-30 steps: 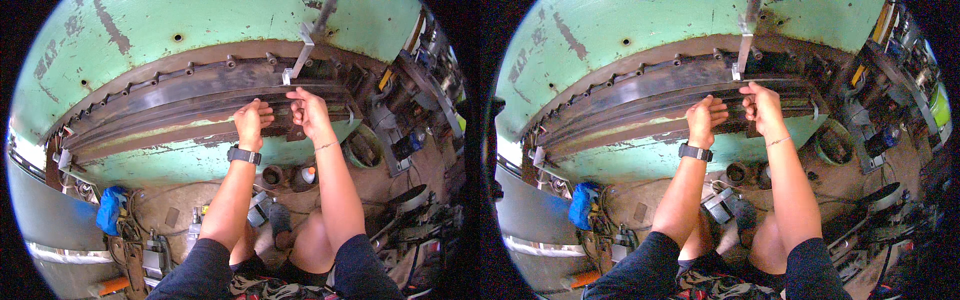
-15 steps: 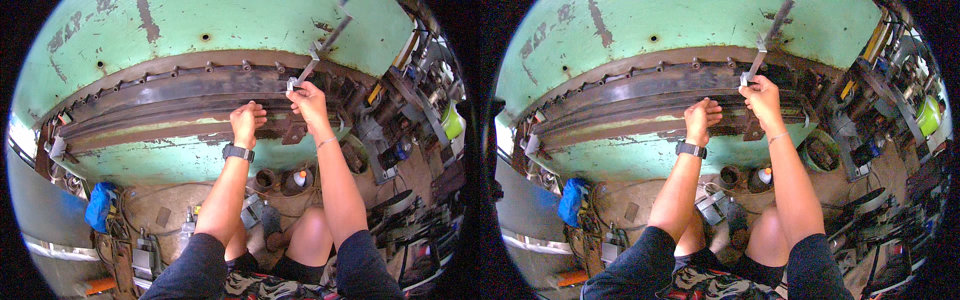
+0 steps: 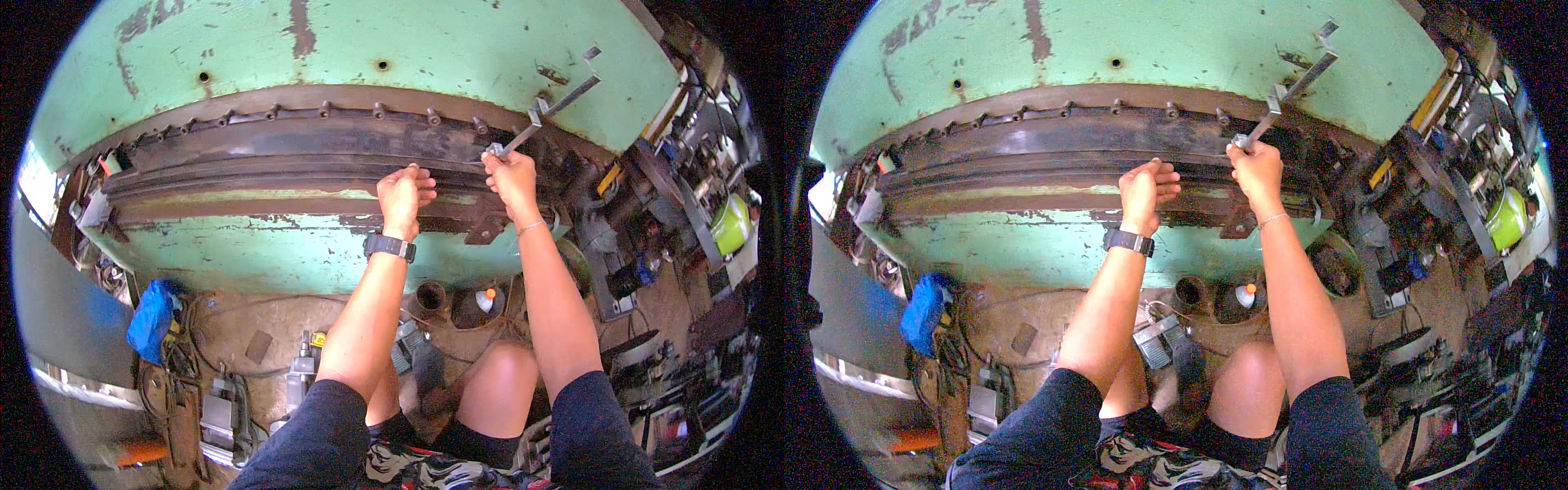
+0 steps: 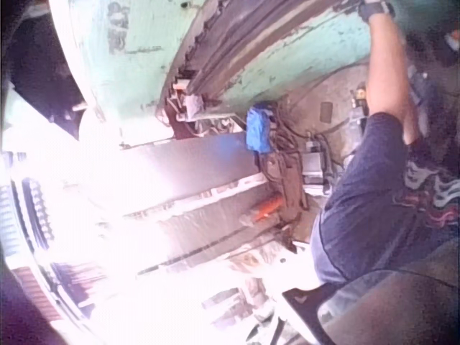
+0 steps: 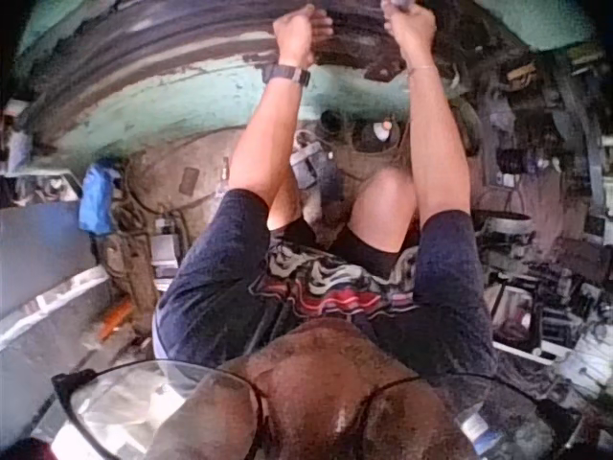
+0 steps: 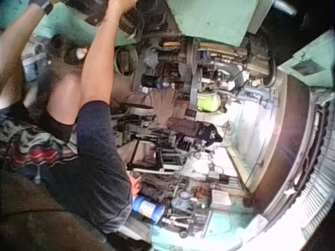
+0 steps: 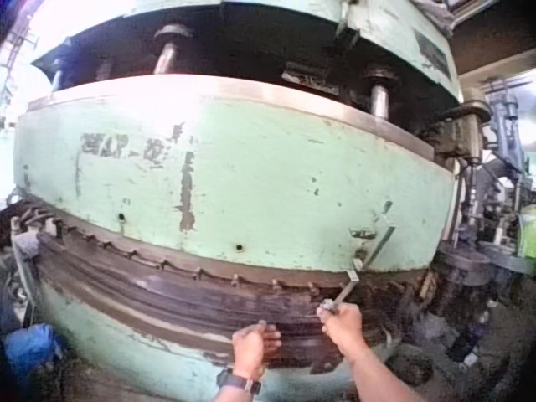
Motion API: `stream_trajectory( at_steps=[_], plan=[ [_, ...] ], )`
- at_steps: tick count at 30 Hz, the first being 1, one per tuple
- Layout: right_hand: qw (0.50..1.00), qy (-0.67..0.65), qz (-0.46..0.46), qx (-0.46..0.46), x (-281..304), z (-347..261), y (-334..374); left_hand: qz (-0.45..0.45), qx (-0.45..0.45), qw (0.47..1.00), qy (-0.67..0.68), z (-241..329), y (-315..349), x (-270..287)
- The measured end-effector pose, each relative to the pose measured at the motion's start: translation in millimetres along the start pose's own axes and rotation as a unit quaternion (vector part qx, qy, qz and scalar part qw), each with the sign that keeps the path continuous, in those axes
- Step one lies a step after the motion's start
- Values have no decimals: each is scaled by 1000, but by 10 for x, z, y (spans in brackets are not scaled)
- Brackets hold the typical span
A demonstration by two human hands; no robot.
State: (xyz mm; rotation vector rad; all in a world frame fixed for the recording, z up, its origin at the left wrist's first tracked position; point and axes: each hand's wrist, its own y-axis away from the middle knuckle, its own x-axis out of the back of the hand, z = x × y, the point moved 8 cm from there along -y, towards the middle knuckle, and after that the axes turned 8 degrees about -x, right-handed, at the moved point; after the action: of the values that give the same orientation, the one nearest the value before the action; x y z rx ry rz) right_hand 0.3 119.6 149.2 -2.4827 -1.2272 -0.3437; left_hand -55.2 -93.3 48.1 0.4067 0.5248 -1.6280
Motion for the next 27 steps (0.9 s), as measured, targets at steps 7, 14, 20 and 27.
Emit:
stream_trajectory(
  at_steps=[7, 14, 20, 27],
  plan=[
    [999, 19, -21, -30, -64, -2, 42, -22, 13, 999, -38, -13, 223, -14],
    [1000, -10, 1, -23, -102, -58, 72, -42, -10, 995, -92, 18, 294, 87],
    [999, -3, 2, -36, -93, 19, -18, -45, -8, 995, -86, -6, 319, 33],
    [998, 14, 57, -6, 78, 205, -81, -49, -13, 996, -75, -35, 290, -66]
  ],
)
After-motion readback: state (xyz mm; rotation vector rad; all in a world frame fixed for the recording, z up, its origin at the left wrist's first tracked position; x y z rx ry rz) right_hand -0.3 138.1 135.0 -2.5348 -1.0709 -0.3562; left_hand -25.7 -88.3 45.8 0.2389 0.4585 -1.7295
